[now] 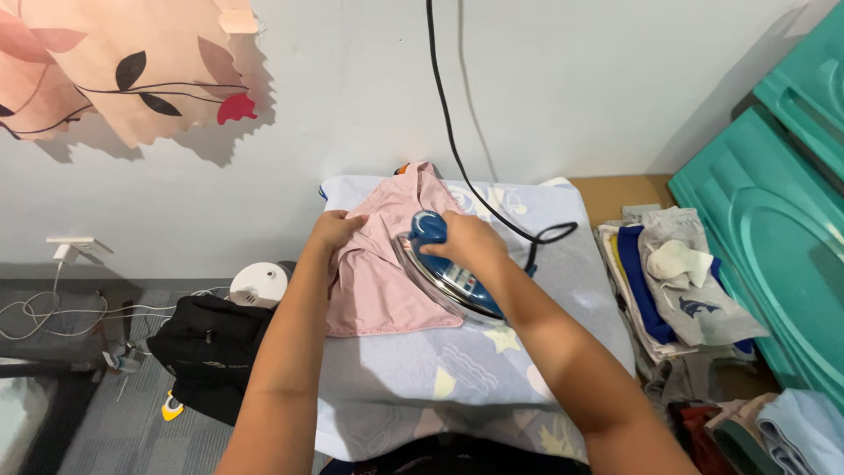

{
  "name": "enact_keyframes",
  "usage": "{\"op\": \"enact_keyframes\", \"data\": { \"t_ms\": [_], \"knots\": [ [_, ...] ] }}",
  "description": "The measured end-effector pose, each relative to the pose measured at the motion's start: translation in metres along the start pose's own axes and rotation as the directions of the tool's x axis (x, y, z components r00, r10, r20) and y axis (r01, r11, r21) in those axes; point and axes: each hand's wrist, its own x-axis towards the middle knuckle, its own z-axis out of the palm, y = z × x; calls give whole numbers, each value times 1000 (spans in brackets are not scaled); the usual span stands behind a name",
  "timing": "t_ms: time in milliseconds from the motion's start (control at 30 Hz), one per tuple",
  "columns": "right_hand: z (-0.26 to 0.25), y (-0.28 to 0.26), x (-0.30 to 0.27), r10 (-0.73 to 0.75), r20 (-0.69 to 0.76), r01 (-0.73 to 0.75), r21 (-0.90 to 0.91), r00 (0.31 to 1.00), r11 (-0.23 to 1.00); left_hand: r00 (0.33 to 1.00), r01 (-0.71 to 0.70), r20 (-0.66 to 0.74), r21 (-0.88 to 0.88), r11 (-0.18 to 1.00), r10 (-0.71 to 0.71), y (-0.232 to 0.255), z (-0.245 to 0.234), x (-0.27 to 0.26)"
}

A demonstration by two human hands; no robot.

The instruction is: The person irons several pairs of underwear on a small ironing board. They smooth each item, use a blue iron to press the fabric, then fold the item and place it into a nearby drawer. The process is repeated for multiple garments.

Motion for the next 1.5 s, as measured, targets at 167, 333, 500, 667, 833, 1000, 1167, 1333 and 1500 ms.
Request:
{"op": "enact_keyframes", "data": {
  "t_ms": [167,333,500,667,833,1000,1167,1333,1500],
  "knots": [
    [-4,41,-31,8,-24,-8,-8,1000,1000,986,-90,-126,174,981,113,23,11,-40],
    [-16,84,-82,50,-89,-48,25,995,999,506,-496,-15,813,305,863,35,50,-99],
    [-27,112,-104,192,-80,-193,-3,978,981,534,-721,333,660,212,777,13,129,-163],
    [-29,130,-103,350,-143,-349,35,926,937,602,-740,438,620,260,668,-11,163,-188],
    [-31,168,-76,291,-223,-275,99,931,956,616,-738,555,655,163,559,-15,165,-189],
    [-52,191,-64,111,-499,69,328,859,942,640,-730,574,662,170,511,-6,163,-196],
    [-34,191,-35,345,-732,341,610,587,716,626,-740,568,649,177,535,-7,163,-198],
    [29,200,20,467,-859,499,505,211,704,576,-774,570,611,166,587,-11,163,-199],
    [86,210,9,414,-896,490,437,161,754,375,-872,569,485,70,731,-22,167,-193]
  ]
}}
